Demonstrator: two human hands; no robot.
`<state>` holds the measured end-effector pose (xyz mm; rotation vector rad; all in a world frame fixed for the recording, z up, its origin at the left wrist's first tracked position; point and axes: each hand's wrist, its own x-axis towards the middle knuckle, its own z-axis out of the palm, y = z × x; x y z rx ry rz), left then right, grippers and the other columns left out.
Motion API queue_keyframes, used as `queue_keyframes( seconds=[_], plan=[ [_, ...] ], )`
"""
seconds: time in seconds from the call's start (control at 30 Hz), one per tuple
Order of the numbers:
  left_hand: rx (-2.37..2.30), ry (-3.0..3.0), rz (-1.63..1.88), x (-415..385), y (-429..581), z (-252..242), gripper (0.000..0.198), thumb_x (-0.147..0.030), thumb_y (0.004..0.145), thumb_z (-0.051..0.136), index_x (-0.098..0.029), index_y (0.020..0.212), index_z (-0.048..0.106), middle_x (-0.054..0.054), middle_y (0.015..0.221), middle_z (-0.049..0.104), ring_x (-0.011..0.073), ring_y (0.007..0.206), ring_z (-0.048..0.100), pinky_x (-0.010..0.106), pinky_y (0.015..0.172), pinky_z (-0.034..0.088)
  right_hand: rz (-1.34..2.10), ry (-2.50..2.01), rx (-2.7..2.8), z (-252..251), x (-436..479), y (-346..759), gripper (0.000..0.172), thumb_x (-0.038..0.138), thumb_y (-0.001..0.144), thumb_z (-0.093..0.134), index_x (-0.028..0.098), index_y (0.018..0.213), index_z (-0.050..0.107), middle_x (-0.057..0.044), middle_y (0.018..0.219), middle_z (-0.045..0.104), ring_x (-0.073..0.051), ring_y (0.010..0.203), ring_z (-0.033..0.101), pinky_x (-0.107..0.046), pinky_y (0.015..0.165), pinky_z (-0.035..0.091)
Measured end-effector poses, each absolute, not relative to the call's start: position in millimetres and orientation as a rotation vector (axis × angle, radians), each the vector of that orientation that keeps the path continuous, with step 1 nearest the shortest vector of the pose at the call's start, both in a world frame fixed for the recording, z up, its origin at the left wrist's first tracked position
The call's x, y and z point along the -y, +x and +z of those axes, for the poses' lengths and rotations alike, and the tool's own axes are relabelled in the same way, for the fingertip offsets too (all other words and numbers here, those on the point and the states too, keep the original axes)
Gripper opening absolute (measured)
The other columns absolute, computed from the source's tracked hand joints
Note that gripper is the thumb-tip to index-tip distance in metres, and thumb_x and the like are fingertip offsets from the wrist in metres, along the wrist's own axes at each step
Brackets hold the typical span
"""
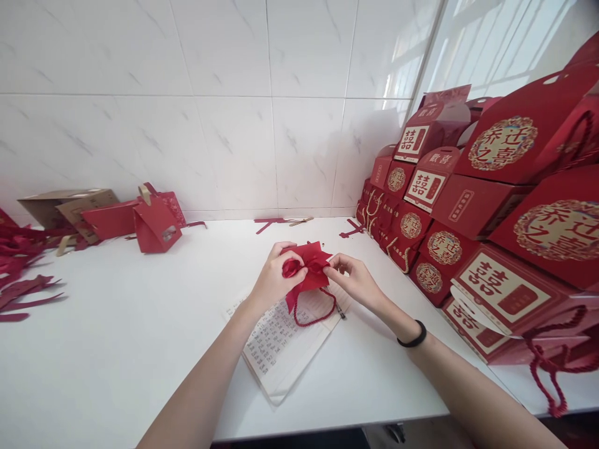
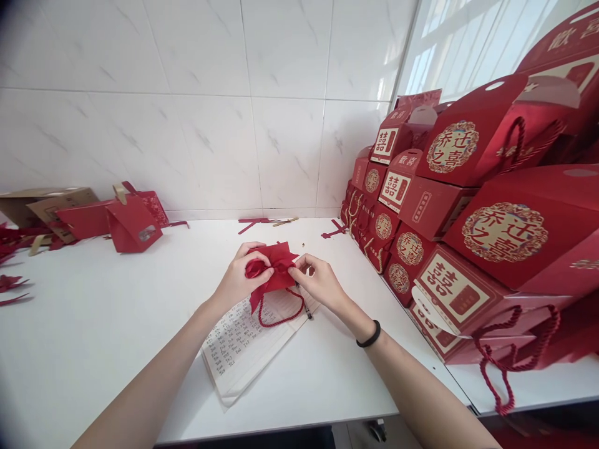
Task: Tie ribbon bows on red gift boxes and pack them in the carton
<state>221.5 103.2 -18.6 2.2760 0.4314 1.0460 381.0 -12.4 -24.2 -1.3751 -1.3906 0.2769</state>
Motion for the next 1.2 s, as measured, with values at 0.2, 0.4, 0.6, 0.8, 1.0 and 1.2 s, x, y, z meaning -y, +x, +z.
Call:
queue_keyframes(
  seconds=[0.2, 0.4, 0.6, 0.8, 1.0, 1.2],
  plan=[
    [-0.419, 2.288, 1.046, -101, 221, -18, 0.003, -0.022, 0.076, 0.061, -0.021, 0.077, 0.06, 0.005, 0.115, 0.049, 0.0207, 0.109, 0.053, 0.036, 0.095, 0.046, 0.637, -1.139, 1.216, -24, 12, 380, 0.022, 0.04, 0.073, 0.066, 0.018, 0.074, 0.061, -0.001, 0.072, 0.059, -0.015, 0.068, 0.052, -0.027, 0.064, 0.042],
    [-0.424, 2.296, 1.069, -101, 222, -18, 0.001, -0.02, 0.076, 0.061, -0.021, 0.077, 0.06, 0.004, 0.114, 0.049, 0.0191, 0.108, 0.053, 0.036, 0.096, 0.046, 0.691, -1.093, 1.162, -21, 14, 375, 0.029, 0.044, 0.073, 0.069, 0.019, 0.067, 0.056, 0.002, 0.062, 0.051, -0.012, 0.059, 0.045, -0.025, 0.058, 0.038],
    [-0.411, 2.281, 1.067, -101, 222, -19, 0.002, -0.021, 0.077, 0.061, -0.021, 0.078, 0.06, 0.004, 0.114, 0.048, 0.0184, 0.11, 0.053, 0.034, 0.096, 0.045, 0.674, -1.178, 1.215, -18, 16, 370, 0.033, 0.047, 0.07, 0.071, 0.018, 0.065, 0.055, -0.001, 0.072, 0.057, -0.015, 0.068, 0.051, -0.027, 0.064, 0.041],
    [-0.435, 2.286, 1.041, -99, 221, -17, 0.001, -0.021, 0.076, 0.06, -0.021, 0.076, 0.06, 0.004, 0.115, 0.048, 0.0192, 0.111, 0.052, 0.034, 0.095, 0.045, 0.68, -1.105, 1.187, -22, 13, 375, 0.033, 0.047, 0.074, 0.068, 0.019, 0.063, 0.056, 0.001, 0.065, 0.05, -0.013, 0.062, 0.045, -0.027, 0.061, 0.037],
    [-0.409, 2.294, 1.03, -99, 221, -17, 0.001, -0.021, 0.076, 0.061, -0.02, 0.077, 0.06, 0.005, 0.116, 0.048, 0.019, 0.108, 0.054, 0.035, 0.093, 0.046, 0.672, -1.077, 1.186, -30, 9, 380, 0.046, 0.051, 0.079, 0.059, 0.019, 0.049, 0.043, 0.0, 0.058, 0.042, -0.014, 0.059, 0.039, -0.028, 0.058, 0.033],
    [-0.408, 2.318, 1.036, -99, 221, -19, 0.001, -0.021, 0.077, 0.06, -0.02, 0.077, 0.06, 0.005, 0.116, 0.047, 0.0184, 0.109, 0.053, 0.033, 0.094, 0.046, 0.358, -1.286, 1.012, -22, 9, 383, 0.039, 0.054, 0.075, 0.059, 0.02, 0.057, 0.053, 0.003, 0.053, 0.041, -0.013, 0.054, 0.038, -0.028, 0.055, 0.034]
  ],
)
